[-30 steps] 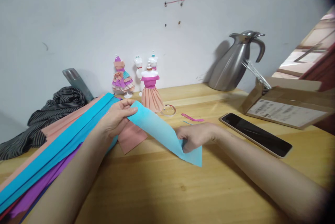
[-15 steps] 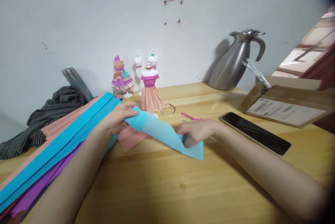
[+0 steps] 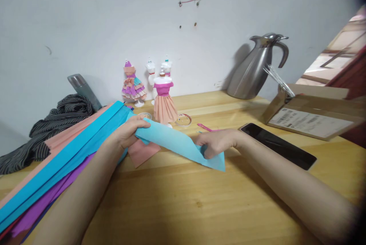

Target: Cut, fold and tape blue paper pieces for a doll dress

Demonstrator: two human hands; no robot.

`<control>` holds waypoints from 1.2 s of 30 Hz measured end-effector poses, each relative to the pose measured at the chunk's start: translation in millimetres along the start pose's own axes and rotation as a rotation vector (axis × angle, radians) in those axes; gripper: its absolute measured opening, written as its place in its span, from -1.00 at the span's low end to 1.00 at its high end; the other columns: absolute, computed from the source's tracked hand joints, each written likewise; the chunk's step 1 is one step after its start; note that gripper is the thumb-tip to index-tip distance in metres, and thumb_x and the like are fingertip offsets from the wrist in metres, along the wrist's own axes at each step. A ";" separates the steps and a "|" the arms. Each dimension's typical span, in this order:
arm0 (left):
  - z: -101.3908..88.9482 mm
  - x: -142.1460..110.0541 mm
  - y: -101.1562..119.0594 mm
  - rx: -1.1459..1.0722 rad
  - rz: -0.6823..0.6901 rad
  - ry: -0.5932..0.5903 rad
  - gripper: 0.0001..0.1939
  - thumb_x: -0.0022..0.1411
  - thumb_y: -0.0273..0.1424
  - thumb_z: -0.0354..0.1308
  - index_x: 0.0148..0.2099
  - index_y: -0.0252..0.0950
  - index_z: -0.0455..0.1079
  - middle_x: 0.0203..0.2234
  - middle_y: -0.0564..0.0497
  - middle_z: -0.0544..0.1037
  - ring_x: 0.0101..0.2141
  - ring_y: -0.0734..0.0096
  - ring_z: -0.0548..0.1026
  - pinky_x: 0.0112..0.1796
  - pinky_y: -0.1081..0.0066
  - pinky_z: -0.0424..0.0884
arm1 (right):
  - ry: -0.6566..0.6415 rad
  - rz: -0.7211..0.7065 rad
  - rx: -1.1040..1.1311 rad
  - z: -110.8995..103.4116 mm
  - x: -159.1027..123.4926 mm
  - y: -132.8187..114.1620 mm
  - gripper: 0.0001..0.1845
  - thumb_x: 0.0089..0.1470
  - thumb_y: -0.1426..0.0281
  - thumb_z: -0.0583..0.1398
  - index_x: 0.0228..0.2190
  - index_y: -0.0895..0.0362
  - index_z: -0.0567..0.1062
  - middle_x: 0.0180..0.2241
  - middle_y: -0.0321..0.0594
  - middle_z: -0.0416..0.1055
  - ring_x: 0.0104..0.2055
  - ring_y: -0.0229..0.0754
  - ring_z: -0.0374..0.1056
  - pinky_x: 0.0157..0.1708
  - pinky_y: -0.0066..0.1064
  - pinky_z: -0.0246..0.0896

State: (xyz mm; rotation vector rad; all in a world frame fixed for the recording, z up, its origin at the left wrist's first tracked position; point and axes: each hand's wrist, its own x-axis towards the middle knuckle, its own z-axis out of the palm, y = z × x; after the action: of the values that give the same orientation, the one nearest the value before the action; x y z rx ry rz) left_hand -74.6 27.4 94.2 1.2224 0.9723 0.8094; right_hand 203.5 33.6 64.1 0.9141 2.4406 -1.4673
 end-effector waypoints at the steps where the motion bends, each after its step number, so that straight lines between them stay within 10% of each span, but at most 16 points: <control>1: 0.4 0.2 0.1 0.004 -0.001 -0.006 -0.80 -0.13 -0.43 0.26 -0.51 -0.32 0.26 -0.68 0.06 0.42 -0.65 0.47 0.38 -0.60 0.47 0.29 | 0.000 0.006 0.005 -0.1 -0.4 -0.1 -0.81 -0.33 0.53 0.10 -0.56 0.21 0.49 -0.45 -0.31 0.34 -0.40 -0.23 0.21 -0.47 -0.48 0.12; 6: -5.5 2.8 -1.8 0.197 0.098 0.131 -0.72 -0.09 -0.32 0.29 -0.55 -0.28 0.21 -0.71 0.14 0.28 -0.68 0.57 0.23 -0.63 0.52 0.09 | -0.014 0.002 0.048 0.2 -1.8 -0.7 -0.82 -0.30 0.53 0.11 -0.56 0.20 0.51 -0.51 -0.34 0.34 -0.41 -0.22 0.24 -0.47 -0.50 0.13; 13: -23.9 12.2 -18.3 1.038 0.179 0.245 -0.76 -0.02 -0.27 0.22 -0.61 -0.28 0.32 -0.70 0.08 0.34 -0.60 0.44 0.25 -0.53 0.44 0.03 | -0.094 0.011 0.070 4.5 -2.0 -2.8 -0.95 -0.21 0.48 0.15 -0.60 0.20 0.43 -0.60 -0.40 0.27 -0.52 -0.32 0.18 -0.51 -0.52 0.10; 22: 0.3 -6.9 -11.3 1.455 0.284 0.386 -0.65 0.11 -0.36 0.10 -0.66 -0.25 0.13 -0.63 -0.02 0.31 -0.53 0.32 0.26 -0.46 0.35 -0.01 | 0.155 -0.104 0.342 10.8 4.3 -7.9 -0.77 -0.03 0.34 0.25 -0.32 0.22 0.48 -0.49 -0.34 0.41 -0.53 -0.36 0.33 -0.52 -0.55 0.23; 28: 56.7 -39.1 -21.8 1.212 0.519 -0.059 -0.81 0.06 -0.34 0.23 -0.23 -0.20 0.38 -0.26 -0.03 0.52 -0.30 0.25 0.41 -0.31 0.36 0.24 | 0.323 -0.163 0.729 24.8 16.0 -19.0 -0.68 -0.03 0.29 0.27 -0.23 0.23 0.49 -0.62 -0.34 0.43 -0.73 -0.41 0.27 -0.78 -0.65 0.08; 36: 76.9 -29.0 -23.4 0.948 0.496 0.058 -0.88 0.12 -0.46 0.11 -0.47 -0.26 0.30 -0.56 0.08 0.38 -0.50 0.44 0.29 -0.44 0.42 0.20 | 0.442 -0.090 1.104 28.7 8.2 -41.5 -0.60 0.26 0.31 0.01 0.03 0.30 0.31 -0.65 -0.21 0.48 -0.70 -0.26 0.40 -0.75 -0.60 0.25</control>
State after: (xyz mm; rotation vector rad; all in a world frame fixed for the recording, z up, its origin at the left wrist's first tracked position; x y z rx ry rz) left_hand -15.0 -32.3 80.8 2.3316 1.1604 0.7728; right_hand 168.3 -1.1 77.1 1.3933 1.7375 -2.9819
